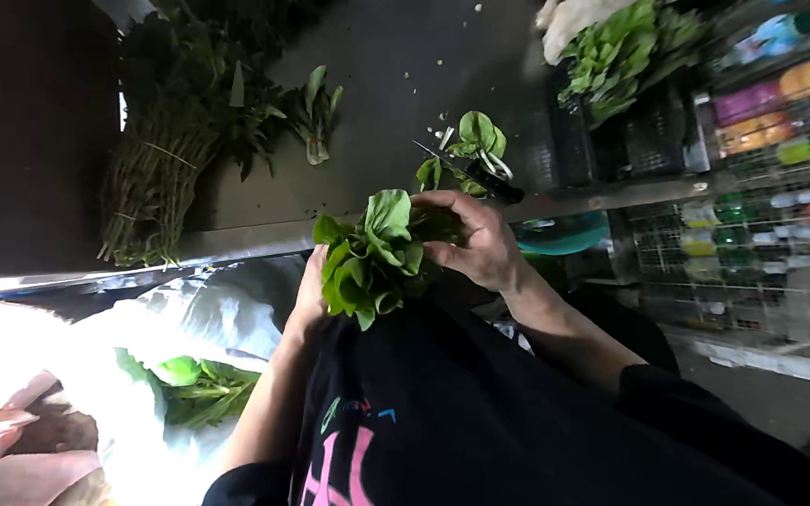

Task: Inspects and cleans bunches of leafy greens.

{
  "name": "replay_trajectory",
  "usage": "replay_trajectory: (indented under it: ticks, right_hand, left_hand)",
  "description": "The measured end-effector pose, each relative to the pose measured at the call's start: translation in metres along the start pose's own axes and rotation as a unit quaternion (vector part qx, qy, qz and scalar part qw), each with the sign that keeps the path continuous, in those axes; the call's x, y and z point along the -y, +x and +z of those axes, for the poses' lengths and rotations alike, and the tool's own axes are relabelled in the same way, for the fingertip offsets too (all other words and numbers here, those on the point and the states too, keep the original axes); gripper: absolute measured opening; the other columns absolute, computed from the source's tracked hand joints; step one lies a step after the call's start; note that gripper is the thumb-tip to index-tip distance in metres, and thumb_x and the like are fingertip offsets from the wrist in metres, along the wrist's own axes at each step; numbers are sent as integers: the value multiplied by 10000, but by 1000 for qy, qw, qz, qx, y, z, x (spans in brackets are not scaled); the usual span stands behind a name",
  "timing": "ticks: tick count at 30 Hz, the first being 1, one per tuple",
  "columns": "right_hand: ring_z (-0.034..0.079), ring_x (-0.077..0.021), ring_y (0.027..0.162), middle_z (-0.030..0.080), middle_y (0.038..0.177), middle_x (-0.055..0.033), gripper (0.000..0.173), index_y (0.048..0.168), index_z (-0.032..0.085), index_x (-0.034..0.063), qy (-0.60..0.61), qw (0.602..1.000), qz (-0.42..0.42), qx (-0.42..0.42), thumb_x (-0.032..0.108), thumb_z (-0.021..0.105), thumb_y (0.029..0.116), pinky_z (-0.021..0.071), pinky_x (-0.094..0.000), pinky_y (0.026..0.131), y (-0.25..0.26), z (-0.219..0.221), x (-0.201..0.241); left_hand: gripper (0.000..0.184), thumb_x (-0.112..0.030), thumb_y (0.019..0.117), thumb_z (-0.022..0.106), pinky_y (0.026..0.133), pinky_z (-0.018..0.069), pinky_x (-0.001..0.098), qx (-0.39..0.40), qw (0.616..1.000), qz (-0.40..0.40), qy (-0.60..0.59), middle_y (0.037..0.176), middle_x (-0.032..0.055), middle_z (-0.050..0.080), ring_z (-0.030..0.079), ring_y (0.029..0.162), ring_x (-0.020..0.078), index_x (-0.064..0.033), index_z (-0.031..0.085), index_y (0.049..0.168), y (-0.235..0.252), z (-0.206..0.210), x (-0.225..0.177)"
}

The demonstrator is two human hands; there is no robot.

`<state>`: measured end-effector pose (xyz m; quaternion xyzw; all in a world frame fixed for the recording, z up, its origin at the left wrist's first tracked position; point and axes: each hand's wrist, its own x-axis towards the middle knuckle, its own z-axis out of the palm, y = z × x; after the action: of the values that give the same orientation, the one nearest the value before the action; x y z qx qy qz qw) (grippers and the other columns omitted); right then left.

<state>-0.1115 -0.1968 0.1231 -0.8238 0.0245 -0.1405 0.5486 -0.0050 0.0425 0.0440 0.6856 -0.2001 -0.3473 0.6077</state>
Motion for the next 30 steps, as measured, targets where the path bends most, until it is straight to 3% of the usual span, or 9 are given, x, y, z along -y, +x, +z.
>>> replay_trajectory:
  ticks: [3,5,10,13,15,17,19,24,30]
  right_hand:
    - [674,-161,1121,670,1253,-106,541,1336,583,-38,8,1000,-11,24,222,772,900,603,-323,964,-3,-4,1]
    - [676,-169,1125,660,1266,-110,547,1342,575,-35,24,999,0,29,136,795,872,608,-334,964,-5,-3,2]
    - [681,-137,1104,657,1262,-97,528,1343,583,-30,3,1000,5,18,100,781,872,616,-305,940,-4,0,4]
    - [671,-134,1124,662,1260,-102,485,1314,613,-35,-9,1000,-18,18,86,778,874,599,-292,959,-3,0,-1]
    - [664,-134,1135,666,1241,-88,404,1265,658,-14,-22,999,-28,14,80,767,887,598,-286,960,-2,0,-5]
    - [676,-127,1085,672,1221,-85,371,1251,674,-8,-29,1000,0,-10,59,750,894,605,-280,927,-3,1,-7]
    - [700,-114,986,679,1198,-81,413,1307,630,1,-33,997,53,-42,40,713,905,619,-275,870,-4,4,-8]
    - [628,-98,720,652,906,-31,480,1399,561,27,-35,995,54,-71,103,667,937,572,-238,636,-1,9,-8]
    - [593,-39,659,633,797,20,409,1192,644,8,-19,999,30,-7,338,696,957,548,-214,591,7,21,-5]
  left_hand:
    - [393,-177,913,697,867,572,276,-15,987,113,-112,1069,61,694,663,979,66,24,601,1238,12,0,71]
    - [307,-129,925,673,924,548,224,-21,991,-36,-127,1047,-61,681,643,990,-13,-112,592,1221,2,-4,34]
    - [354,-139,942,666,870,570,238,-18,978,47,-204,1065,-24,697,660,968,21,-52,582,1275,9,-8,67]
    - [329,-92,936,638,907,541,193,-20,987,-28,-157,1052,-64,677,634,976,-37,-79,573,1258,4,-11,36]
    - [367,-65,916,634,841,543,162,-31,985,93,-143,1052,14,678,636,965,-21,53,564,1256,3,-6,42]
    - [299,-14,858,675,813,506,113,-43,995,-14,-88,938,-48,638,594,876,-83,-1,609,1149,-7,-6,4]
    - [332,-55,776,773,756,532,160,-51,998,-36,-30,876,-44,654,612,808,-46,-21,640,1078,1,-4,16]
    - [392,-209,771,884,855,610,308,-23,999,37,-7,1006,-20,745,706,937,66,-108,719,1113,19,-1,32]
    - [396,-207,764,885,867,599,295,-19,999,29,8,999,-37,743,698,935,42,-112,717,1110,23,-1,28]
